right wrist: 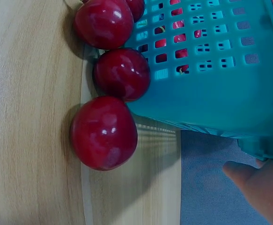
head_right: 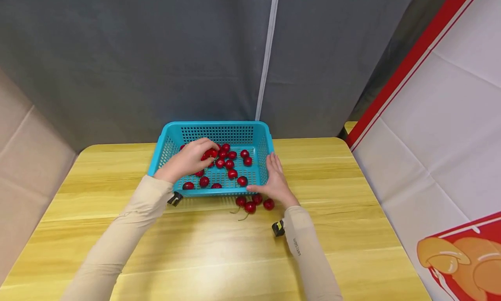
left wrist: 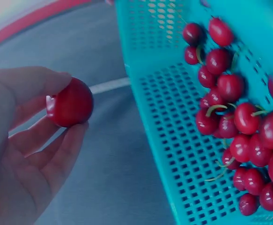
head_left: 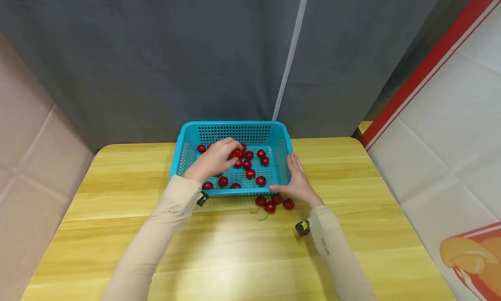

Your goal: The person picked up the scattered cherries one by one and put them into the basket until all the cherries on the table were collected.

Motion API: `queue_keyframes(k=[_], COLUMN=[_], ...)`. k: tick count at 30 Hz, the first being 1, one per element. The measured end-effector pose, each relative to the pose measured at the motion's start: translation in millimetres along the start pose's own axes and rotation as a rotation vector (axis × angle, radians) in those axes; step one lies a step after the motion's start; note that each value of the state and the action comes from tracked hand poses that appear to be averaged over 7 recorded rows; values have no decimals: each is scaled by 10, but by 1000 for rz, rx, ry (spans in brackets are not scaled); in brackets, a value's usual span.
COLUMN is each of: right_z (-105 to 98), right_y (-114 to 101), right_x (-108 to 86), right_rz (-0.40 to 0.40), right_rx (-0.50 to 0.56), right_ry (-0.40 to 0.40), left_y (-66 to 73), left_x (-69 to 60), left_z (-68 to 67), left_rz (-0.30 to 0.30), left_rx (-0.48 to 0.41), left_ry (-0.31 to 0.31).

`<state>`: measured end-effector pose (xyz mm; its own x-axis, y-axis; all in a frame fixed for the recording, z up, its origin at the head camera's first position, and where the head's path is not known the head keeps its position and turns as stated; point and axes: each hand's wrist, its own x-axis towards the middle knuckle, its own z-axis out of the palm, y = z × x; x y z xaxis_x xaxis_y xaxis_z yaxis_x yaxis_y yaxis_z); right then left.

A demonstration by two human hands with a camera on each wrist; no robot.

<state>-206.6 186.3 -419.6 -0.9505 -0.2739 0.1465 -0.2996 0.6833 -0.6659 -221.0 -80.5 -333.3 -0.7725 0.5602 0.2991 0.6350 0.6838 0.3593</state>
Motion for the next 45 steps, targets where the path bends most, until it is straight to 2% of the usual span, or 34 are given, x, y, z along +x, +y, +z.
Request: queue_keyframes(k=[6, 11, 16, 24, 27, 34, 39, 45], right_z=[14, 22, 25, 16, 17, 6, -4, -14], right_y=[3, -9, -17, -42, -39, -20, -13, 7], right_x=[-40, -53, -41, -40, -41, -14, -11, -4], right_rz=[-50, -55, -19, -1, -5, -12, -6, -3], right_rx=[37, 37, 11, 10, 9, 4, -4, -8], right_ry=[37, 35, 3, -8, -9, -1, 0, 7], left_y=[-175, -287, -329, -288, -244, 28, 251, 524], left_x=[313, 464, 511, 481, 445, 263, 17, -336], left_z=[35, 93, 152, 129, 120, 138, 270, 524], left_rz=[-69, -139, -168, -195, -162, -1, 84, 217], left_rx=[22, 17, 12, 3, 1, -14, -46, -115], left_ry=[-92, -189, -252, -265, -245, -132, -63, -9])
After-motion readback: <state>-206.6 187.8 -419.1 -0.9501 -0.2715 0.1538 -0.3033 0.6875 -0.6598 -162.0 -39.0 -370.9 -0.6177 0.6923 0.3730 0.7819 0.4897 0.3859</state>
